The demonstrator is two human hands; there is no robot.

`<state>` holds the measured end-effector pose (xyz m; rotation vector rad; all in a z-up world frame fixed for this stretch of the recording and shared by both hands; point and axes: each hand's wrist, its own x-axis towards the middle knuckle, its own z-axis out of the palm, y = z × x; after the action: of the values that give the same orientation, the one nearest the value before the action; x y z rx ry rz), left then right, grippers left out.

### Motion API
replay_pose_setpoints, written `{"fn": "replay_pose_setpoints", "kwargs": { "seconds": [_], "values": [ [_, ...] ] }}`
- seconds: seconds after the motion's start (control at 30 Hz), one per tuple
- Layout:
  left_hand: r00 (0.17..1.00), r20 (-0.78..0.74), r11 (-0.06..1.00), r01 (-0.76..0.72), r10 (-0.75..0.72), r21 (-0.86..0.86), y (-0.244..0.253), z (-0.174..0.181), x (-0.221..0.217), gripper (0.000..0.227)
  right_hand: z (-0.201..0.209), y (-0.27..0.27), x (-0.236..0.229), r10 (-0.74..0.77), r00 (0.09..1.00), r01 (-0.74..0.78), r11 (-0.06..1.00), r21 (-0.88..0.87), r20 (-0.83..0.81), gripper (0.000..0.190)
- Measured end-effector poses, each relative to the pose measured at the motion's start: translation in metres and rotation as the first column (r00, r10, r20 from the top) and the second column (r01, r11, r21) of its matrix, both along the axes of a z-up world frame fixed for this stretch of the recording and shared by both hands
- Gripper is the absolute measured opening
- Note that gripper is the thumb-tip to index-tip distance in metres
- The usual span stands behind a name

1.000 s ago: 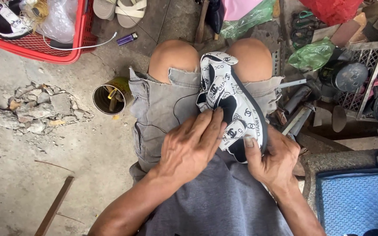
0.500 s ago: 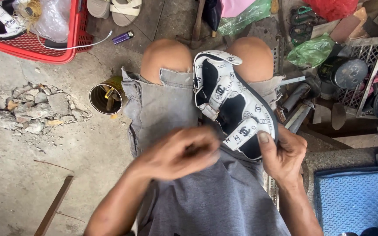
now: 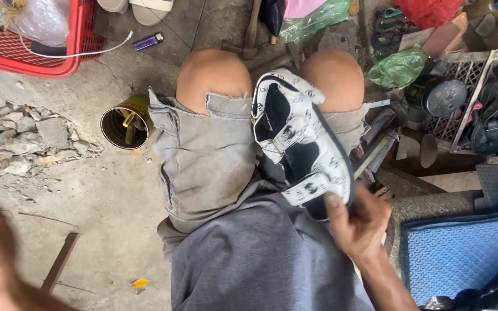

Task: Sewing a decorative ribbon onto a sandal and sealing the thread ends with a lighter

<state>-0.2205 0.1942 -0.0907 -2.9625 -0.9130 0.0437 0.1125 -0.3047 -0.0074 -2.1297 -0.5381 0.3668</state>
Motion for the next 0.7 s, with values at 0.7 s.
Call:
{"fn": "replay_pose_setpoints", "kwargs": {
  "seconds": [0.7],
  "values": [
    [0.907,0.318,0.308,0.396,-0.275,-0.865,-0.254,0.103,0.243,0.050,0.013,-0.081,0.076,0.437,0.776,0.348,0.306,0.886,-0.455,0.027]
  ]
}}
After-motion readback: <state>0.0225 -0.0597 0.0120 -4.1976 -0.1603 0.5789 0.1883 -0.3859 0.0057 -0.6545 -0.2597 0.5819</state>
